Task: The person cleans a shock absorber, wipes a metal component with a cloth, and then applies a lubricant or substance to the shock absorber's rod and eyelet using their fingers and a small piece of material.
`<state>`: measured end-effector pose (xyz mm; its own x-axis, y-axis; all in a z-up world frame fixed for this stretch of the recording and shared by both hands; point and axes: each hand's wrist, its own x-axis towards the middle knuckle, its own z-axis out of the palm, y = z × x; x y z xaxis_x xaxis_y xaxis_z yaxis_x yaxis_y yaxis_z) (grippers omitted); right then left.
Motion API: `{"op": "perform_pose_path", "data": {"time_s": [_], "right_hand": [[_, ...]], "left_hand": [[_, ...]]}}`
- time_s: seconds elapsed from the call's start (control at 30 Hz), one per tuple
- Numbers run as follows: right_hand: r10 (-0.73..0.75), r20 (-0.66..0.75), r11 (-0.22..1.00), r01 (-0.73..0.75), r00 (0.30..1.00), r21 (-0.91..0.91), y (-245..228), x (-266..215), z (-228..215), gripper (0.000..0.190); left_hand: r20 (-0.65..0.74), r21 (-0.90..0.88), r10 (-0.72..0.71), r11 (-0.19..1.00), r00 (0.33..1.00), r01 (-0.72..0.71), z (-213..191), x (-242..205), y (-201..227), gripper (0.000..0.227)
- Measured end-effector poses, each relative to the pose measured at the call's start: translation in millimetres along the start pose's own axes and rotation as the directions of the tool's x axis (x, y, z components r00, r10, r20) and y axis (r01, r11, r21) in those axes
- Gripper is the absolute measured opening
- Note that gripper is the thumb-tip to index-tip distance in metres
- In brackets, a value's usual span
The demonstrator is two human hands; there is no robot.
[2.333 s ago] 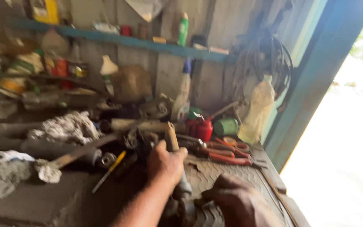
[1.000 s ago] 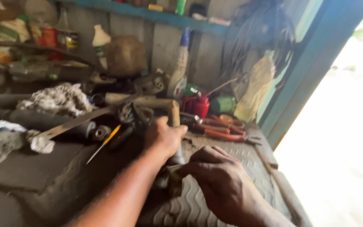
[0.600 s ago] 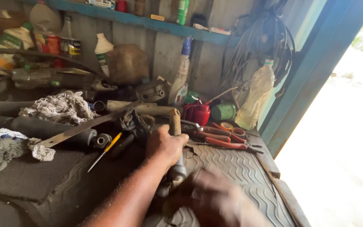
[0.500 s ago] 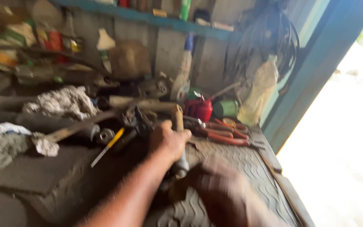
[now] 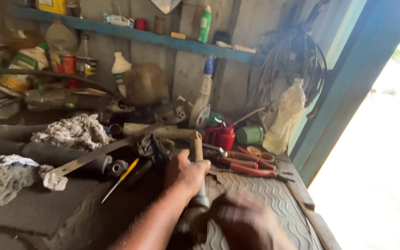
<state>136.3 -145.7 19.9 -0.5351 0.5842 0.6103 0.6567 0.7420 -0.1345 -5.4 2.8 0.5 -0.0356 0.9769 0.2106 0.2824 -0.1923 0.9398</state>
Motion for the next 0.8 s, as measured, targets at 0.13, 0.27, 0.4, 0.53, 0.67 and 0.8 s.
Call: {"op": "perform_pose_path", "data": {"time_s": [0.13,0.27,0.4,0.53,0.67,0.8], "right_hand": [[0.427,-0.078,0.904,-0.425,0.901,0.039,12.0,-0.6,-12.4,0.030],[0.393,-0.324,0.916,-0.397,0.861,0.057,-3.3,6.6,-8.0,0.028],[0.161,-0.225,0.987,-0.162,0.961,0.013,-11.5,6.9,5.3,0.033],[0.159,-0.150,0.983,-0.171,0.976,-0.072,-1.7,-1.3,12.7,0.028],[0.304,-0.211,0.936,-0.332,0.929,-0.113,14.3,-4.8,4.9,0.026],[0.383,-0.320,0.922,-0.377,0.866,0.083,3.5,0.2,19.2,0.023]], "left_hand": [[0.092,-0.203,-0.154,0.964,0.984,0.170,0.4,-3.0,17.6,0.051],[0.119,-0.201,-0.193,0.956,0.974,0.214,6.7,2.9,3.3,0.057],[0.037,0.051,-0.093,0.995,0.995,0.091,21.0,13.9,-10.8,0.063],[-0.004,0.061,-0.101,0.993,0.995,0.101,8.9,8.6,-13.8,0.061],[0.070,-0.229,-0.132,0.963,0.989,0.145,-0.8,-0.9,0.7,0.054],[0.017,-0.046,-0.129,0.991,0.992,0.129,1.6,-2.5,-0.2,0.060]]}}
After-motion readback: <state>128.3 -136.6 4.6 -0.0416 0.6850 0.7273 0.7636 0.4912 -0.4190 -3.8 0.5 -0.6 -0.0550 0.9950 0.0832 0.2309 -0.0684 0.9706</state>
